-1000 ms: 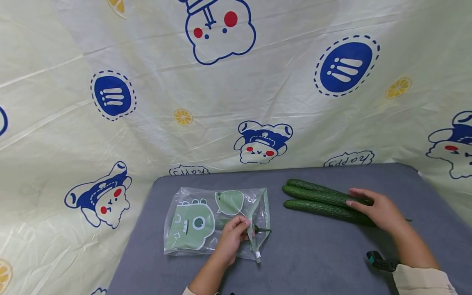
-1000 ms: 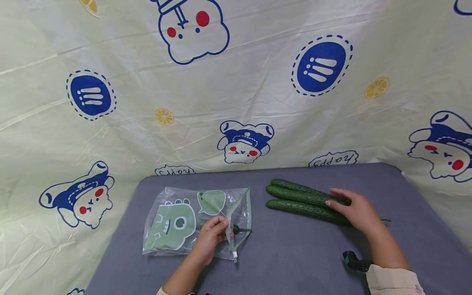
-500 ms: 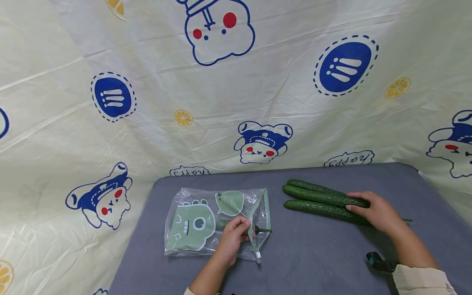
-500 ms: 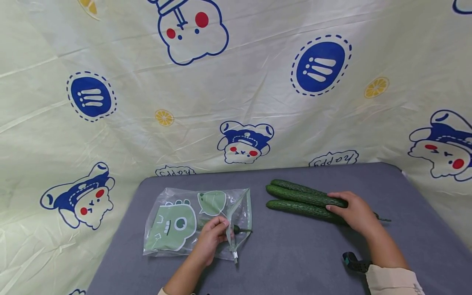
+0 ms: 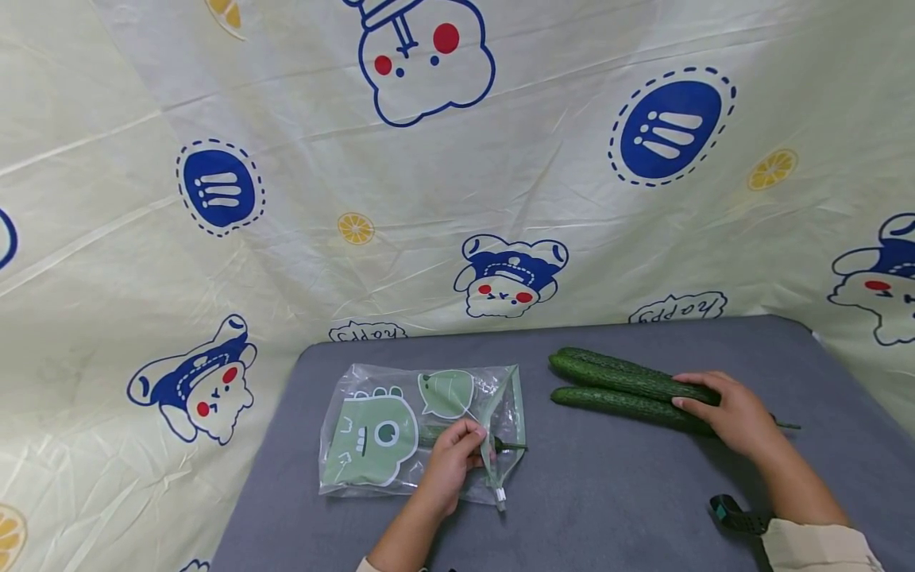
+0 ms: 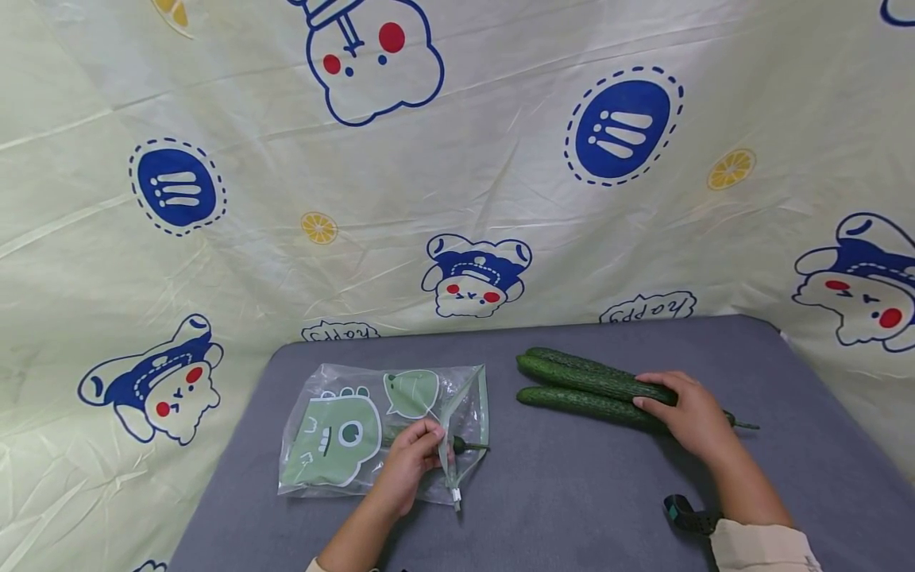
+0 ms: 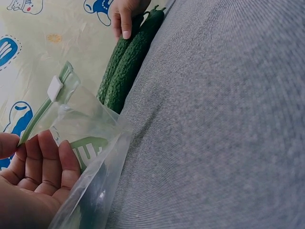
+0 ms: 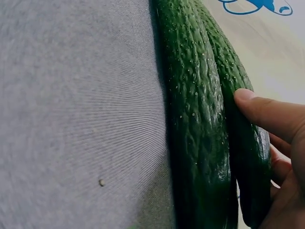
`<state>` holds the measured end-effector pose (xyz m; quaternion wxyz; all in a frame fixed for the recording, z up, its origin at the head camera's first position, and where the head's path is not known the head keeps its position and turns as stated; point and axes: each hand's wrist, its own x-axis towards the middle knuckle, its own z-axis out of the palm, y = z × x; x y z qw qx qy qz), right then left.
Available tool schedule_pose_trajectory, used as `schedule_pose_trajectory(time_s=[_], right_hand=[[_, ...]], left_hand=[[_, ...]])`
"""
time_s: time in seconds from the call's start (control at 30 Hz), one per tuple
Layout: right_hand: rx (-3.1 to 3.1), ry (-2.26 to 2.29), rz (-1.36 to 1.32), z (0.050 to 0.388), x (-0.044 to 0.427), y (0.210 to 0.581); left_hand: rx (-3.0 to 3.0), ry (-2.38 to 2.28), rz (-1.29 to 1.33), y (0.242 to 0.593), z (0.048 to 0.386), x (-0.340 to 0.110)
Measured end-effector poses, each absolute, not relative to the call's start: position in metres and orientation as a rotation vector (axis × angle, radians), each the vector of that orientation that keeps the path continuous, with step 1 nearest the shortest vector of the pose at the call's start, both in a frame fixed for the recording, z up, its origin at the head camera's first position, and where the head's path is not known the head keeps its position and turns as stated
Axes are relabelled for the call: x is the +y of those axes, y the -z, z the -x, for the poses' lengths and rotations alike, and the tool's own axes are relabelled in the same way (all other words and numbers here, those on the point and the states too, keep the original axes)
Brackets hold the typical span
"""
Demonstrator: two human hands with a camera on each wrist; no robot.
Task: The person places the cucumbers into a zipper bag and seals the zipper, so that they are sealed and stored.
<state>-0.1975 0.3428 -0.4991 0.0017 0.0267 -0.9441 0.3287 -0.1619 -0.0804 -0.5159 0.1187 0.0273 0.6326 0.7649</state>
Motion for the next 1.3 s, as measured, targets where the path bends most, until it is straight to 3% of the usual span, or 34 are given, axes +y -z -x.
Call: schedule_pose_trajectory(time_s=[1.3], right_hand=[[-2.967,-1.067,-0.339,0.167,0.306,0.484]], left_hand=[[1.844,-2.255,-0.045,0.515,0.161,-0.079]])
